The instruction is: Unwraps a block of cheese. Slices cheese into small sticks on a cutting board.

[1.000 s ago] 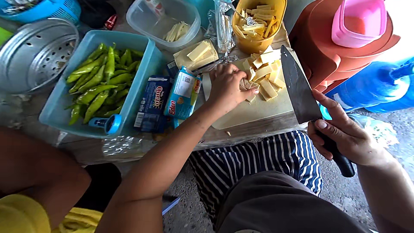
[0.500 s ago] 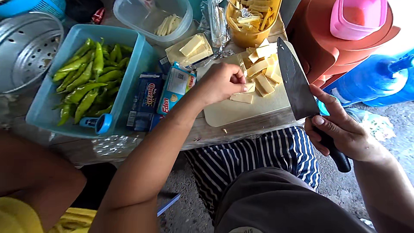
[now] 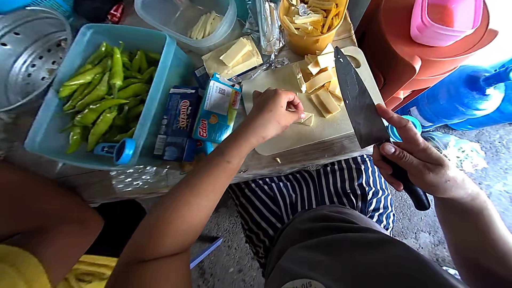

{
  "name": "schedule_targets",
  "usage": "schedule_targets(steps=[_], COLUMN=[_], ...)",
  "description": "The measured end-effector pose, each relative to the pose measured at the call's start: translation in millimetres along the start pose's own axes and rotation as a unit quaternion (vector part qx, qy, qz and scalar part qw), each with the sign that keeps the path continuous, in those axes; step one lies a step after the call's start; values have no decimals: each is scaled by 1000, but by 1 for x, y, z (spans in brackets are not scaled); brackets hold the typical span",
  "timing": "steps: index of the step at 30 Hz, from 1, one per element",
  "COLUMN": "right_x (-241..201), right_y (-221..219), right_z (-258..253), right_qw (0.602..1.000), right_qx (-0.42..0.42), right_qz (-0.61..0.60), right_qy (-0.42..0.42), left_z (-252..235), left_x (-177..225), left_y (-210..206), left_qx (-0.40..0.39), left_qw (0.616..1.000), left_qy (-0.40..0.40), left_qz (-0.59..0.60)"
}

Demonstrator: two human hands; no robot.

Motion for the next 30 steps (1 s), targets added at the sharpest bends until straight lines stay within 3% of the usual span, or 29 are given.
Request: schedule_targets(steps=[5,13,18,21,24,30], right_x=[1,-1,-1,-3,-6,-18], right_y=[1,-2,-4,-5,-7,-21], right_z=[1,-5,-5,-8,-17,-41], right_qw=[1000,1000,1000,999,987,881], right_qx=[3,-8,-12,-11,0,-18], right_qz=[5,20,23,46,152,455], right_qy=[2,2,1,-11,-59,-130], left_z=[6,5,15,25,40,59], left_x=[-1,3,-5,-13,-14,-24], left_y=[-9,-5,3,-3,-14,-75], left_qx=[29,-60,-104,-65,6,229], left_qw=[992,953,934,941,951,941], left_qy=[-69,-149,-198,-207,-190,-181], left_qz=[-101,-256,-279,-258,-243,-172])
Point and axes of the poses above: each hand's wrist, its own z-axis away from the middle knuckle, its own y-axis out of the back of the hand, x = y × z, the point moved 2 cm from there along -z, towards the middle knuckle, and after that the axes turned 15 degrees about -x, right-handed, at the moved point
